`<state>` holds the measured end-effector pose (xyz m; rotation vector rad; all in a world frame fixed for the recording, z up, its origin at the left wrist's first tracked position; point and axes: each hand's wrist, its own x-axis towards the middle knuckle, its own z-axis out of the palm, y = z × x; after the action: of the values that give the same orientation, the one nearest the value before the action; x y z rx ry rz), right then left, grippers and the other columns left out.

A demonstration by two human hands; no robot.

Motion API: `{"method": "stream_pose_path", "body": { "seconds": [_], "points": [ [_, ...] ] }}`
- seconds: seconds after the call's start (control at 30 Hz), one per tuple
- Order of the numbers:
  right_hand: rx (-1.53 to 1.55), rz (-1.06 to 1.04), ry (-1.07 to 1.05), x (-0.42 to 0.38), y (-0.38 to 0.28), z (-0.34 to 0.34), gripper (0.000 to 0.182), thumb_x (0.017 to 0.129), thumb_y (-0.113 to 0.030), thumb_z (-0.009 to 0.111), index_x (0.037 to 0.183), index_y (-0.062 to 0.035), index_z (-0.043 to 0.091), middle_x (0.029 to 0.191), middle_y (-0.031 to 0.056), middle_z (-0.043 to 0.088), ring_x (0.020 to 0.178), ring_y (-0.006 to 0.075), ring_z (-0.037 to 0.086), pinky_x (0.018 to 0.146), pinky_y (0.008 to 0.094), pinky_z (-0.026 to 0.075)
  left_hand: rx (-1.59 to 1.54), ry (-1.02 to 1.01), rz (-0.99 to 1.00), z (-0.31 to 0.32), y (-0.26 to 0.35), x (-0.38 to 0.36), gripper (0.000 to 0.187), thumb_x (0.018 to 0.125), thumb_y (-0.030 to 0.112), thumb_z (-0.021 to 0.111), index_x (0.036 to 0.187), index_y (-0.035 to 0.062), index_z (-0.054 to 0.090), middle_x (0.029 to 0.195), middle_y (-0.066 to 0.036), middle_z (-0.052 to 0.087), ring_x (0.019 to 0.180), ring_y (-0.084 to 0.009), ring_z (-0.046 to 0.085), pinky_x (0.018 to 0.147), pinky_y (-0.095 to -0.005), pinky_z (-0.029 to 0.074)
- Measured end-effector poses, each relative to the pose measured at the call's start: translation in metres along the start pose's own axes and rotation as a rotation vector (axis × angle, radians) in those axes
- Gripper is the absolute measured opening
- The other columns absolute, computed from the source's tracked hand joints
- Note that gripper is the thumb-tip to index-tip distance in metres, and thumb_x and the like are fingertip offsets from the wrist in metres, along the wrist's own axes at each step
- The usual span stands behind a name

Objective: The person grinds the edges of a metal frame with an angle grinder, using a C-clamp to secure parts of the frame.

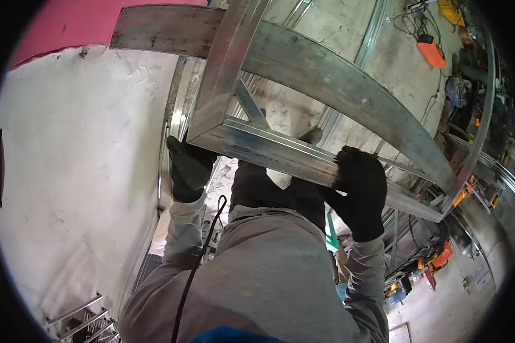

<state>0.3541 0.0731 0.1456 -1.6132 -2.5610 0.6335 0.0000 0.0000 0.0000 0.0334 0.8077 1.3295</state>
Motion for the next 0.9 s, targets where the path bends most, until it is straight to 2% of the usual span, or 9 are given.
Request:
{"method": "stream_pose_path", "body": {
  "seconds": [0.1,0.2,0.3,0.53,0.57,0.67,0.77,0.8,0.9],
  "points": [
    [-0.104,-0.016,0.040,-0.001,0.008,-0.003,0.074,0.063,-0.035,0.095,0.125,-0.0076,0.067,0.122,0.0130,0.072,0.109,0.0339,0.068,0.096,0.0518,0.053,0.127,-0.012,0.018,0.010,-0.004,0.006,0.093,0.110,0.076,0.034,0.171,0.0057,0.032,0.161,-0.012,0.055,0.136,-0.0238,0.058,0.102,-0.0418,0.050],
    [-0.098,-0.027,0.103,0.007,0.006,0.009,0.065,0.066,-0.038,0.095,0.117,-0.0091,0.066,0.106,0.0071,0.071,0.097,0.0323,0.069,0.087,0.0475,0.054,0.076,0.009,0.087,0.004,-0.003,0.004,0.081,0.116,0.063,0.029,0.170,0.0033,0.032,0.165,-0.014,0.050,0.147,-0.0296,0.053,0.119,-0.0458,0.045],
    [-0.085,-0.041,0.104,0.008,0.005,0.004,0.062,0.073,-0.037,0.091,0.121,-0.0090,0.065,0.109,0.0094,0.072,0.097,0.0329,0.069,0.087,0.0480,0.054,-0.282,-0.204,0.019,-0.009,-0.001,0.003,0.075,0.118,0.057,0.033,0.170,0.0024,0.031,0.168,-0.015,0.046,0.153,-0.0317,0.047,0.127,-0.0479,0.039],
    [-0.034,-0.006,0.104,0.009,0.008,0.009,0.037,0.078,-0.024,0.082,0.108,-0.0073,0.067,0.110,0.0129,0.074,0.097,0.0337,0.070,0.089,0.0466,0.054,-0.156,-0.088,0.061,-0.010,0.021,-0.010,0.063,0.118,0.038,0.046,0.168,0.0027,0.035,0.162,-0.017,0.053,0.148,-0.0334,0.053,0.123,-0.0476,0.044],
    [-0.019,-0.005,0.107,0.010,0.007,0.008,0.037,0.078,-0.024,0.082,0.108,-0.0073,0.067,0.110,0.0129,0.074,0.097,0.0337,0.070,0.089,0.0466,0.054,0.452,0.067,0.192,-0.011,0.027,-0.011,0.058,0.116,0.028,0.049,0.166,0.0010,0.038,0.158,-0.019,0.056,0.144,-0.0343,0.057,0.119,-0.0465,0.047],
    [-0.032,0.009,0.109,0.014,0.005,0.007,0.036,0.071,-0.021,0.081,0.102,-0.0072,0.068,0.104,0.0116,0.074,0.095,0.0336,0.070,0.088,0.0463,0.055,1.287,0.206,0.316,0.039,0.050,0.000,0.052,0.111,0.009,0.051,0.161,-0.0031,0.044,0.150,-0.023,0.061,0.137,-0.0353,0.063,0.113,-0.0435,0.053],
    [-0.031,0.005,0.111,0.012,0.008,0.009,0.038,0.078,-0.030,0.084,0.103,-0.0068,0.068,0.107,0.0118,0.075,0.098,0.0343,0.071,0.091,0.0480,0.056,1.770,0.306,0.225,0.093,0.055,0.010,0.040,0.109,0.001,0.047,0.147,-0.0079,0.057,0.142,-0.028,0.065,0.134,-0.0397,0.065,0.114,-0.0451,0.052],
    [-0.021,0.002,0.107,0.010,0.010,0.011,0.038,0.078,-0.030,0.084,0.103,-0.0068,0.068,0.107,0.0118,0.075,0.098,0.0343,0.071,0.091,0.0480,0.056,1.904,0.178,0.496,0.073,0.049,0.009,0.035,0.109,0.000,0.047,0.140,-0.0086,0.059,0.142,-0.030,0.064,0.134,-0.0431,0.064,0.115,-0.0481,0.051],
    [-0.022,-0.021,0.131,0.008,0.012,0.014,0.047,0.086,-0.046,0.085,0.107,-0.0064,0.068,0.110,0.0123,0.076,0.101,0.0353,0.072,0.095,0.0504,0.056,1.918,0.027,0.777,0.046,0.036,0.010,0.025,0.112,0.006,0.045,0.123,-0.0109,0.061,0.144,-0.038,0.060,0.136,-0.0545,0.060,0.118,-0.0583,0.047]
  ]
}}
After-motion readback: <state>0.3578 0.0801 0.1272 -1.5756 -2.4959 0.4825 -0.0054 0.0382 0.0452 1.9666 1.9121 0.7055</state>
